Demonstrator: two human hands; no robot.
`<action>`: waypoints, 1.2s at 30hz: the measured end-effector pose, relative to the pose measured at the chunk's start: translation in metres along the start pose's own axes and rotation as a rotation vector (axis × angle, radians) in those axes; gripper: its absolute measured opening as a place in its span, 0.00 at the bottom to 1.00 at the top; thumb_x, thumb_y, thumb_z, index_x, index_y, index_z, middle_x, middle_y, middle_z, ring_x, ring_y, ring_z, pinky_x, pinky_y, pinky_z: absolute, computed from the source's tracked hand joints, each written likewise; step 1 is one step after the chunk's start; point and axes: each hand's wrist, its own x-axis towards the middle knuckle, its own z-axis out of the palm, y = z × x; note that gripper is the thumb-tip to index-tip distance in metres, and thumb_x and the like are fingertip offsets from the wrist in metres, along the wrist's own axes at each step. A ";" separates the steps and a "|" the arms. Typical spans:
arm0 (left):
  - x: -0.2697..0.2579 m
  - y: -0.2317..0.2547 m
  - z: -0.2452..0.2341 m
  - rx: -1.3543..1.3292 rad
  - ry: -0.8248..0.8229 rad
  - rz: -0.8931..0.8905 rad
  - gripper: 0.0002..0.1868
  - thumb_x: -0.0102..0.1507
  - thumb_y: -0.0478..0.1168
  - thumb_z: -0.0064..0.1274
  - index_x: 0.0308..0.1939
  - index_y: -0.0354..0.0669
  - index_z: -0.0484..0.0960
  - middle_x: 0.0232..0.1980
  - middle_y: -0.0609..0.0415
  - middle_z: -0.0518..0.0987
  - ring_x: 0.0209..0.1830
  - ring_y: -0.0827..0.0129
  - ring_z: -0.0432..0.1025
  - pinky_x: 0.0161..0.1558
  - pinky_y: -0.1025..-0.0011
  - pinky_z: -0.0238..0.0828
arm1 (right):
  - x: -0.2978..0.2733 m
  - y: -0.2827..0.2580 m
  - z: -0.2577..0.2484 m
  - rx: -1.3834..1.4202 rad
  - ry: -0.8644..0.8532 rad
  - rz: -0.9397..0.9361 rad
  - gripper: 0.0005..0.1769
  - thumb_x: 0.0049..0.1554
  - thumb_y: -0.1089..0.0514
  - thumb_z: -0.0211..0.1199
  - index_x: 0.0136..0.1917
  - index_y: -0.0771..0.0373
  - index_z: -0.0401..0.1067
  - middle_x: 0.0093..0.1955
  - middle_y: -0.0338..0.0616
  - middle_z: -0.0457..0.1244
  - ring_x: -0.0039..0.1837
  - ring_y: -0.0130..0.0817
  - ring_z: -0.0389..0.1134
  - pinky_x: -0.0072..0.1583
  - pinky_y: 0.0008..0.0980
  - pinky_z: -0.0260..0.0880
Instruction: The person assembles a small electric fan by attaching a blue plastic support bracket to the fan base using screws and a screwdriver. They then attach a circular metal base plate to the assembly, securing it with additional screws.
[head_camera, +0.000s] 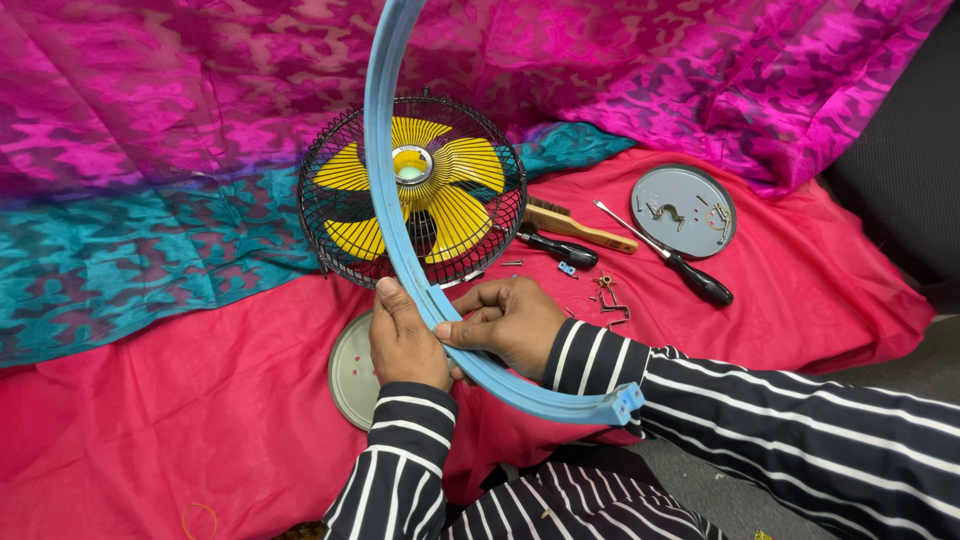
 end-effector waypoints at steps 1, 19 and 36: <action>0.000 0.002 0.000 0.005 -0.011 0.015 0.33 0.71 0.63 0.26 0.43 0.39 0.76 0.31 0.53 0.76 0.29 0.68 0.73 0.34 0.69 0.73 | 0.000 0.000 0.001 0.008 0.003 0.001 0.21 0.55 0.62 0.67 0.58 0.78 0.71 0.40 0.56 0.72 0.37 0.36 0.75 0.40 0.31 0.78; 0.003 0.006 -0.016 -0.185 -0.168 0.070 0.28 0.71 0.57 0.37 0.55 0.39 0.81 0.38 0.57 0.81 0.37 0.75 0.73 0.41 0.73 0.73 | 0.008 -0.012 -0.007 0.164 0.046 0.034 0.20 0.52 0.62 0.71 0.54 0.79 0.73 0.39 0.54 0.72 0.35 0.37 0.75 0.39 0.34 0.79; -0.002 0.018 0.002 0.331 -0.082 0.279 0.27 0.73 0.56 0.31 0.42 0.39 0.81 0.32 0.45 0.82 0.31 0.56 0.78 0.36 0.60 0.72 | 0.001 -0.016 -0.026 0.065 -0.047 0.067 0.20 0.55 0.60 0.68 0.55 0.77 0.73 0.42 0.54 0.72 0.34 0.34 0.74 0.36 0.31 0.77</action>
